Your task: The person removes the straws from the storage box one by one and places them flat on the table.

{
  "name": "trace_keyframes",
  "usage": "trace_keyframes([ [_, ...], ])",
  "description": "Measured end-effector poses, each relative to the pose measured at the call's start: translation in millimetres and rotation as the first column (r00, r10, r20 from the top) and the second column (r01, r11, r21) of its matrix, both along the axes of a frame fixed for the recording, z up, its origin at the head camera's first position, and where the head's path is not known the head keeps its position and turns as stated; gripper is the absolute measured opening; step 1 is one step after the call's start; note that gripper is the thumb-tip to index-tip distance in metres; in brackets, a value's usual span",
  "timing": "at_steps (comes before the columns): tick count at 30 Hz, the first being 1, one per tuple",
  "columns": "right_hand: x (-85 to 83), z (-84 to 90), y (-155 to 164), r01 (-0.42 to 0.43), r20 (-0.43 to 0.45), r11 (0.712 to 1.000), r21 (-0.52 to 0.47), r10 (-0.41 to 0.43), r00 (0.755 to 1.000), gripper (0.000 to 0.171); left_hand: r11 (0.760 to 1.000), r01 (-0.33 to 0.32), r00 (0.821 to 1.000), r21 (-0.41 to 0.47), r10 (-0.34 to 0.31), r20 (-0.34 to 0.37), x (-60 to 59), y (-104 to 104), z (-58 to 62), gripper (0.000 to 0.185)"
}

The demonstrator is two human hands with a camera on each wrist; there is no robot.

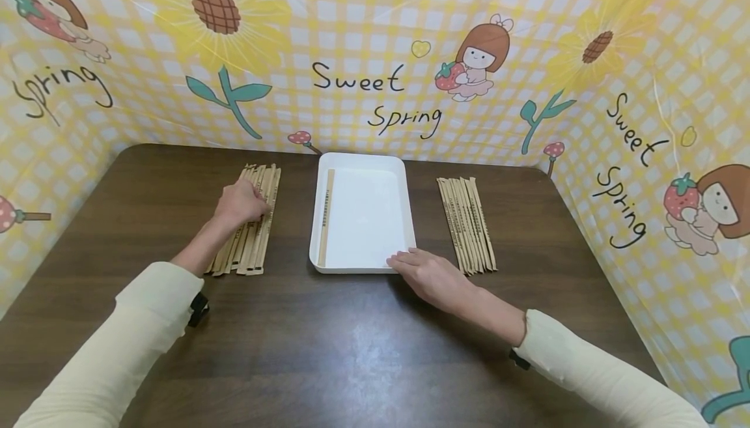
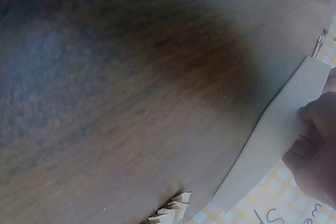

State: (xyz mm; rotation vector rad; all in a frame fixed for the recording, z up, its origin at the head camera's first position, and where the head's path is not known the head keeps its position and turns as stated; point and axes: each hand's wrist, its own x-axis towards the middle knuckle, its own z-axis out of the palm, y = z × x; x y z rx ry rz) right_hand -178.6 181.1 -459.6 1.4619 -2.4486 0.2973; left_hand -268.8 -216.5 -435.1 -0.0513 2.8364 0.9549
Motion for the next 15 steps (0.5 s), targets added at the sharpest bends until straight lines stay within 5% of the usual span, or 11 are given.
trace_keyframes([
  [7,0.3,0.0,0,0.002,0.002,1.000,0.004,-0.002,1.000,0.032,1.000,-0.008,0.999,0.021,0.009,-0.037,0.1,8,8.4,0.030],
  [15,-0.1,-0.1,0,0.010,-0.001,1.000,0.010,-0.010,1.000,0.031,0.994,0.031,0.999,0.102,-0.028,-0.038,0.4,43,31.6,0.026],
])
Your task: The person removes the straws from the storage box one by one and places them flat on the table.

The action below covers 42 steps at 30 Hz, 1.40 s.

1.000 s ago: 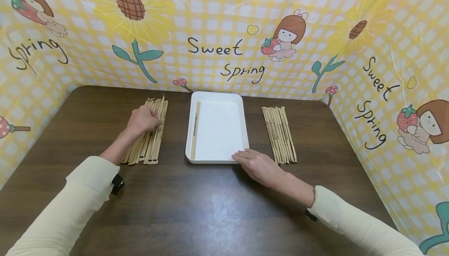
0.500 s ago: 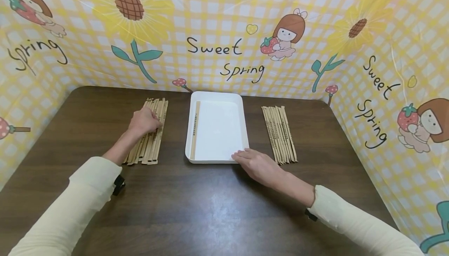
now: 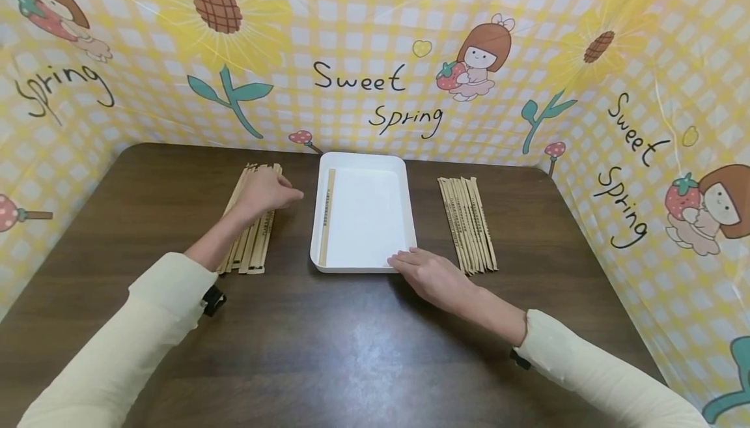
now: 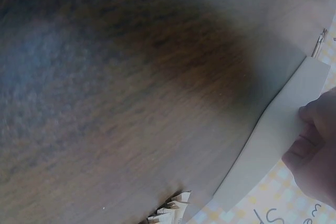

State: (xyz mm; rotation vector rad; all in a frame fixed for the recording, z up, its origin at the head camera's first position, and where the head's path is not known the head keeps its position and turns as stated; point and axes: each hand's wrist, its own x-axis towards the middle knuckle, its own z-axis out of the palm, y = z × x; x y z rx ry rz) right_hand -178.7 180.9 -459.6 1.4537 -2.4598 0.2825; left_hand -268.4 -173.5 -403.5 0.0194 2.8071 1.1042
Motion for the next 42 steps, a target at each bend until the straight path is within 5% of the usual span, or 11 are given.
trace_keyframes([
  [7,-0.1,-0.7,1,0.002,0.003,1.000,0.000,-0.002,1.000,0.031,0.996,-0.030,0.994,0.083,0.020,0.111,-0.5,29,14.2,0.035],
  [14,-0.7,-1.1,1,-0.002,-0.006,1.000,-0.012,0.002,1.000,0.031,0.993,-0.002,0.994,0.115,-0.010,0.112,-2.6,48,18.6,0.044],
  [17,-0.7,-1.5,1,-0.005,-0.007,1.000,-0.013,0.005,1.000,0.031,0.995,0.016,0.995,0.103,-0.026,0.100,-2.7,56,17.4,0.044],
  [20,-0.5,-1.9,1,-0.007,-0.009,1.000,-0.010,0.007,1.000,0.031,0.997,0.036,0.995,0.064,-0.041,0.090,-4.7,63,13.6,0.020],
  [24,-0.9,-1.6,0,-0.008,-0.009,1.000,-0.010,0.008,1.000,0.030,0.998,0.053,0.995,0.031,-0.055,0.087,-9.8,72,7.0,0.052],
  [27,-1.2,-0.8,0,-0.012,-0.009,1.000,-0.012,0.012,1.000,0.030,0.998,0.065,0.995,-0.016,-0.063,0.074,-12.7,77,4.0,0.055],
  [32,-1.4,0.2,0,-0.018,-0.017,1.000,-0.025,0.017,1.000,0.031,0.991,0.096,0.994,-0.095,-0.091,0.054,-14.9,86,1.4,0.044],
  [42,-1.6,-0.6,0,-0.014,-0.005,1.000,-0.022,0.014,1.000,0.030,0.990,0.086,0.993,-0.114,-0.075,0.091,-15.6,95,-4.2,0.024],
])
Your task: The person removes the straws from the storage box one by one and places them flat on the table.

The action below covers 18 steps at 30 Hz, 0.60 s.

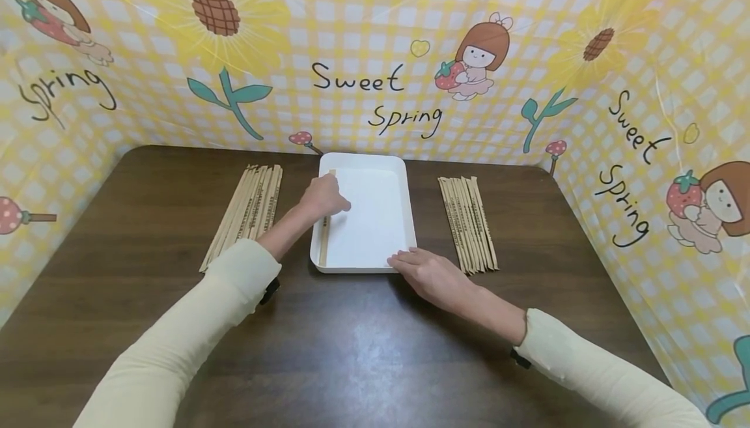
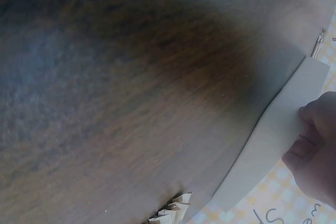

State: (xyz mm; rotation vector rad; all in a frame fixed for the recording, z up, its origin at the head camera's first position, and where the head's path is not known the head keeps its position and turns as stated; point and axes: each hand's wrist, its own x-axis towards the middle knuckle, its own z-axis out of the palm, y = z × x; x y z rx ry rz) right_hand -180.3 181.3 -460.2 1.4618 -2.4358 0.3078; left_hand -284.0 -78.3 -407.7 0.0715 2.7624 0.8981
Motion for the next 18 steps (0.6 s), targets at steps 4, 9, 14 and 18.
trace_keyframes([
  [4,0.1,-0.3,0,0.003,-0.005,1.000,0.012,-0.003,1.000,0.031,1.000,-0.016,1.000,-0.012,0.016,0.004,0.4,0,-0.1,0.022],
  [9,0.3,0.7,0,0.008,0.000,1.000,0.021,-0.008,1.000,0.030,0.999,-0.035,0.999,-0.002,0.035,0.011,-2.2,0,-2.1,0.034],
  [14,0.6,1.8,0,0.006,0.004,1.000,0.016,-0.006,1.000,0.031,0.999,-0.040,0.999,0.016,0.040,0.001,-4.8,0,-7.0,0.042],
  [18,0.8,2.0,0,0.007,0.008,1.000,0.021,-0.007,1.000,0.030,1.000,-0.026,1.000,0.011,0.026,-0.002,-5.9,0,-12.0,0.046],
])
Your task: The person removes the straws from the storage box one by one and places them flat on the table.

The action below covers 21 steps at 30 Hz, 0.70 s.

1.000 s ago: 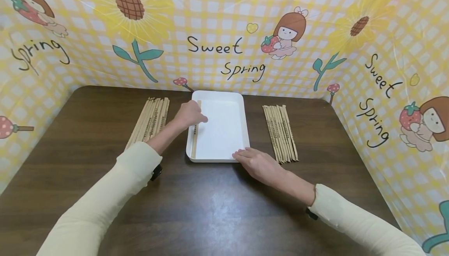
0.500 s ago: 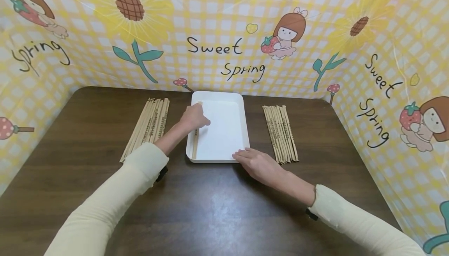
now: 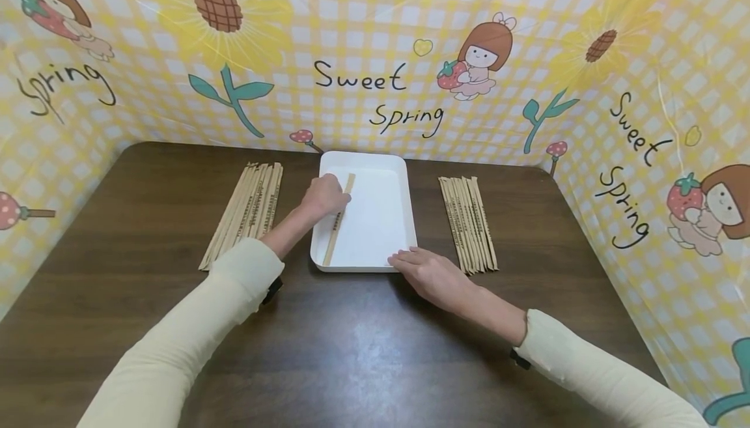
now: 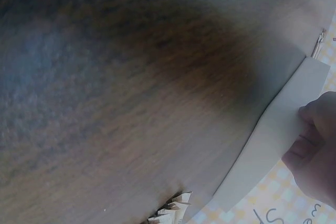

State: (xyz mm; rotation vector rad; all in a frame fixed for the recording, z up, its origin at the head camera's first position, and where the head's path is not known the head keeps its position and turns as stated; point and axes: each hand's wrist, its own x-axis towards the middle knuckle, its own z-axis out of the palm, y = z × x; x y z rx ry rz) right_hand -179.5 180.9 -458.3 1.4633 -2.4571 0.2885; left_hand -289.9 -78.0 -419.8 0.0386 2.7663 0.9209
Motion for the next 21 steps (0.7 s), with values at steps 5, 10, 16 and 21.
trace_keyframes([
  [5,-0.2,-0.8,0,0.006,0.005,1.000,0.004,-0.006,1.000,0.030,0.999,0.039,0.999,-0.020,-0.039,-0.010,0.4,1,-4.4,0.046],
  [10,-0.2,-0.6,1,0.004,0.000,1.000,0.000,-0.004,1.000,0.030,0.997,0.067,0.998,-0.035,-0.067,-0.012,1.5,4,-7.0,0.041],
  [16,0.6,0.3,0,-0.001,0.003,1.000,-0.007,0.001,1.000,0.029,0.994,0.093,0.996,-0.056,-0.091,0.024,3.9,10,-9.1,0.025],
  [21,0.5,1.0,0,0.001,0.001,1.000,-0.004,-0.001,1.000,0.030,0.993,0.111,0.993,-0.044,-0.110,0.039,4.4,13,-10.8,0.014],
])
